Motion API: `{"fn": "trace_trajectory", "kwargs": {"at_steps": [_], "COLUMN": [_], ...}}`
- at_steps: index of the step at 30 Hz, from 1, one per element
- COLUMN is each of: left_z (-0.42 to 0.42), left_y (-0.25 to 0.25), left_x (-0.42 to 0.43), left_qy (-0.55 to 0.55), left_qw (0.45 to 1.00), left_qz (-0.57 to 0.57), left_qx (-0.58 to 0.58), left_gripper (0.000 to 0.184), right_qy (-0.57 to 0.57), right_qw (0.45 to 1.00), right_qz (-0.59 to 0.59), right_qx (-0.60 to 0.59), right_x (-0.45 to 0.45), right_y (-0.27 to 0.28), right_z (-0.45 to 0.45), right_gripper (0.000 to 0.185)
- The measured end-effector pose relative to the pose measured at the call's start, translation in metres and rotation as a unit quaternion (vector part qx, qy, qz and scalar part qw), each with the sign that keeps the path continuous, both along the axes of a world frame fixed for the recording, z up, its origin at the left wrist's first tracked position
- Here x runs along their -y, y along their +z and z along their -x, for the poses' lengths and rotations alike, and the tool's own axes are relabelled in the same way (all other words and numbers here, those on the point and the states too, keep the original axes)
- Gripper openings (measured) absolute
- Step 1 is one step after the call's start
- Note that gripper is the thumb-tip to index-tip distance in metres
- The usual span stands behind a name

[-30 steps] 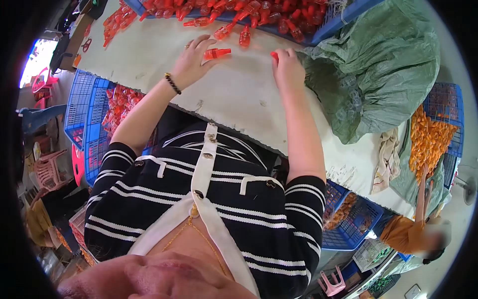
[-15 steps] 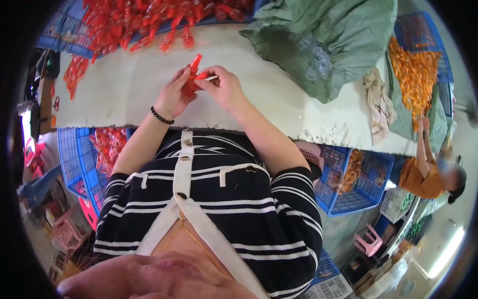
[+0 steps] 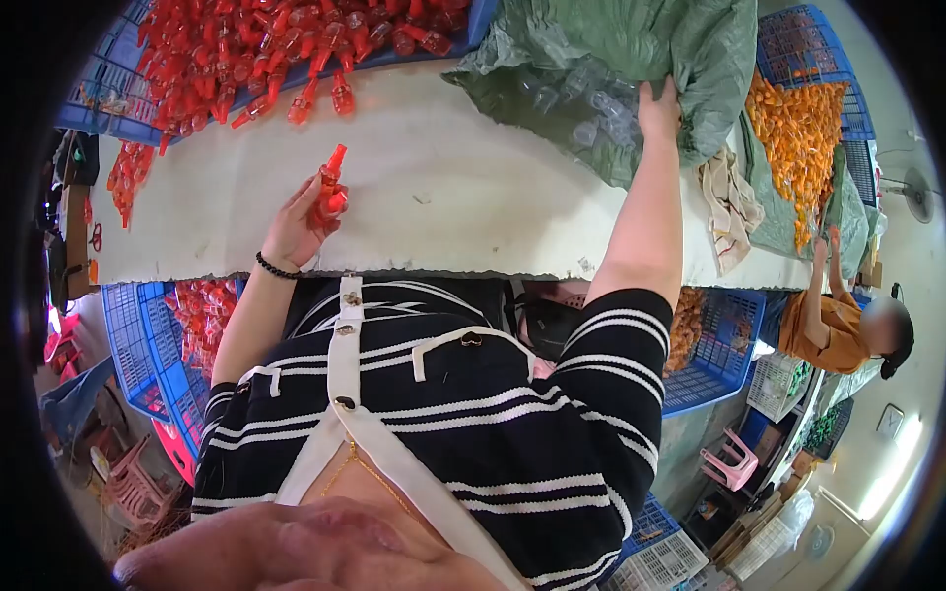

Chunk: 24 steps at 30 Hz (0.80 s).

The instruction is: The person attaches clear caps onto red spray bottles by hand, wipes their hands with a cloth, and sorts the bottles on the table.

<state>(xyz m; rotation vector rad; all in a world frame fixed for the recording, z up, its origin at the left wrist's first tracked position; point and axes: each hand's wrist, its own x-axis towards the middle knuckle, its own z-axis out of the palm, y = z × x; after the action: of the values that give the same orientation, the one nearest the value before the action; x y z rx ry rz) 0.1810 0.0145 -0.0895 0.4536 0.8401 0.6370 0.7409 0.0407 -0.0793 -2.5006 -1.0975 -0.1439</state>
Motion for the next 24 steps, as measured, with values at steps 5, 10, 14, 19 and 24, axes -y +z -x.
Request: {"fn": "trace_trajectory", "kwargs": {"at_steps": [5, 10, 14, 19, 24], "left_z": [-0.009, -0.019, -0.020, -0.016, -0.017], "left_y": [0.003, 0.006, 0.005, 0.001, 0.003], "left_x": [0.004, 0.004, 0.003, 0.004, 0.006], "left_qy": [-0.007, -0.039, -0.053, -0.054, -0.041], "left_qw": [0.999, 0.998, 0.998, 0.999, 0.999], "left_qz": [0.016, 0.018, 0.001, 0.001, -0.005], "left_qx": [0.029, 0.053, 0.036, 0.006, -0.002], "left_gripper": [0.032, 0.033, 0.034, 0.034, 0.033], "right_qy": [0.051, 0.049, 0.076, 0.226, 0.349], "right_qw": [0.985, 0.972, 0.982, 0.953, 0.920], "right_qz": [-0.134, -0.194, -0.170, -0.196, -0.173], "right_qx": [-0.099, -0.124, -0.043, 0.055, 0.038], "right_x": [0.013, 0.032, 0.040, 0.055, 0.063], "right_y": [-0.033, -0.032, -0.042, -0.034, -0.036], "right_z": [0.015, 0.099, 0.142, 0.220, 0.264], "right_gripper": [0.066, 0.061, 0.055, 0.048, 0.050]}}
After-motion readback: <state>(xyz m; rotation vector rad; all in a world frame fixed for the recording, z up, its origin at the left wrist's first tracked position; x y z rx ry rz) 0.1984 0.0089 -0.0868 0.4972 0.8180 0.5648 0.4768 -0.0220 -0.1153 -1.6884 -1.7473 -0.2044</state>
